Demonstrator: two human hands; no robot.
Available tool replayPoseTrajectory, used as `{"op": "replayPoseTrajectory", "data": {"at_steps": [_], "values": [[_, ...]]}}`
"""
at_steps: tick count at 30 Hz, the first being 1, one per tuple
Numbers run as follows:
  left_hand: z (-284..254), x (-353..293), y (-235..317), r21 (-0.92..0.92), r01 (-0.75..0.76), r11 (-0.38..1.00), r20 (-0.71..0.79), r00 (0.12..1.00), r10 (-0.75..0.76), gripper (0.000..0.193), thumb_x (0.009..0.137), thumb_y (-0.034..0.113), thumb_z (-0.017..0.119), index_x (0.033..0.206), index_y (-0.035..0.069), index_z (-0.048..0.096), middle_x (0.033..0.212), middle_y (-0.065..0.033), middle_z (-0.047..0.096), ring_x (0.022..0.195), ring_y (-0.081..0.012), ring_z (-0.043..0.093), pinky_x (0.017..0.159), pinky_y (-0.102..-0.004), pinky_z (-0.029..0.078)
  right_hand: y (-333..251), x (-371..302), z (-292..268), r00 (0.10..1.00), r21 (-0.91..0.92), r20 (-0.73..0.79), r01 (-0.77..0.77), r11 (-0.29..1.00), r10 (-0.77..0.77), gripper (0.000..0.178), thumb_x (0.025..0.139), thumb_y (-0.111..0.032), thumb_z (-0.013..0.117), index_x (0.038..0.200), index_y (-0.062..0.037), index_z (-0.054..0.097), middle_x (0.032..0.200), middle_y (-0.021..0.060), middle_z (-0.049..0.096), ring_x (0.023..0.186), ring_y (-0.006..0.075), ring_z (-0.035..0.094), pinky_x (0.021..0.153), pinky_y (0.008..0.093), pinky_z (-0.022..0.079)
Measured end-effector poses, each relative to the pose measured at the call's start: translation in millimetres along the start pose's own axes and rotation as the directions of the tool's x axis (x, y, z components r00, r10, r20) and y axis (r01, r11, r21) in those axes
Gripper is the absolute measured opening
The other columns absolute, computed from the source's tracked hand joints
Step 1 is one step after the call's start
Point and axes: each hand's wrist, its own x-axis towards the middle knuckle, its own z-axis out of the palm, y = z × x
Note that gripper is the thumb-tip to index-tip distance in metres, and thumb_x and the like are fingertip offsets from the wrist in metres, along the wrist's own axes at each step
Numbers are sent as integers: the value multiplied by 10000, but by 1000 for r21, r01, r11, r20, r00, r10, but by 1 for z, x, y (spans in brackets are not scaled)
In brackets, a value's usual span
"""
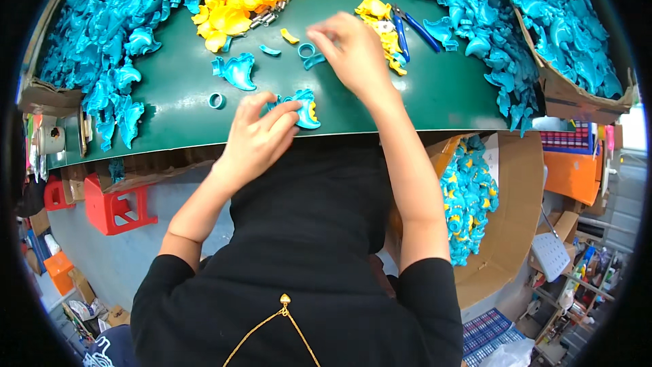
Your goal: Assembling small plastic components at a factory workstation.
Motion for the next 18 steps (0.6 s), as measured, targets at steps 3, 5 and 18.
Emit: {"op": "replayPoseTrajectory", "data": {"at_steps": [3,5,18], "values": [[7,-1,8,-69,75,995,-11,997,-76,370,741,198,803,1024,61,608,1158,-49,636,1187,-333,504,992,-413,443,27,59,40,952,-99,3,306,947,-307,137,830,-160,770,962,-122,768,935,44,660,921,248,637,825,356,511],[15,-1,10,-131,141,981,-56,987,-149,369,734,172,827,1010,51,614,1071,-57,633,1249,-357,490,982,-421,467,25,74,53,938,-94,59,346,934,-341,131,821,-165,774,951,-145,769,941,33,645,955,253,622,839,361,510],[18,-26,-2,-122,22,992,-171,984,-43,245,685,68,764,919,78,690,996,-23,650,1161,-294,559,851,-341,567,-28,-43,-7,964,278,194,-234,932,184,91,879,-36,732,952,8,702,871,49,714,860,104,670,741,266,548]]}}
